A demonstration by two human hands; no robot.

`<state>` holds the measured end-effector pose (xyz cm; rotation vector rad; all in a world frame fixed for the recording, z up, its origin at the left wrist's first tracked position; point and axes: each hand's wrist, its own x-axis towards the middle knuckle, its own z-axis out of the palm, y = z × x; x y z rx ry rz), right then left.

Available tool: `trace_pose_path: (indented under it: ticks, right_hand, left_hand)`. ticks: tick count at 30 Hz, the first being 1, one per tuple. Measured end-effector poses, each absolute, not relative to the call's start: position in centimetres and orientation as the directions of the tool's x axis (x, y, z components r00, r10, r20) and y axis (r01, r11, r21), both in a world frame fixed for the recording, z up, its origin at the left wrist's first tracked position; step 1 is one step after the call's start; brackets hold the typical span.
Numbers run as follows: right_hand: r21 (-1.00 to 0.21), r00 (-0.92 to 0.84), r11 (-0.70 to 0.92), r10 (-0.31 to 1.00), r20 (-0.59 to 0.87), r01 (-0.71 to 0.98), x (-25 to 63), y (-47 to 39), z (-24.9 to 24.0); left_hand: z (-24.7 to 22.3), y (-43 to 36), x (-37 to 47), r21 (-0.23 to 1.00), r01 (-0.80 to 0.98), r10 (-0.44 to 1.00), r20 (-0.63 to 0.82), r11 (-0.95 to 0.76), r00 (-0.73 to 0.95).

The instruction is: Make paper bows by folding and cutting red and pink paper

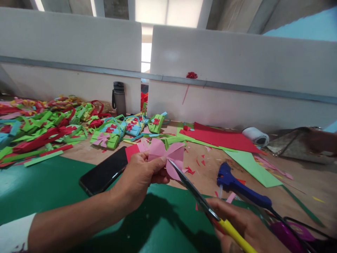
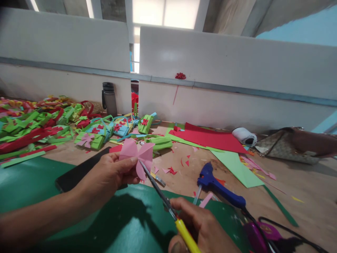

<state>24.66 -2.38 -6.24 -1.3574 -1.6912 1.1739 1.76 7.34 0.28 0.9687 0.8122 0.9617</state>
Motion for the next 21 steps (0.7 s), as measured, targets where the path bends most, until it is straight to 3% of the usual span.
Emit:
trace_pose_path:
  ticks: [21]
  right_hand:
    - [-0.88, -0.198, 0.1, 0.98, 0.007, 0.464, 24.3, -2.2, -4.5]
  left_hand:
    - [0.8, 7.2, 1.7, 0.933, -0.289, 0.911, -0.085, 0.215, 0.403]
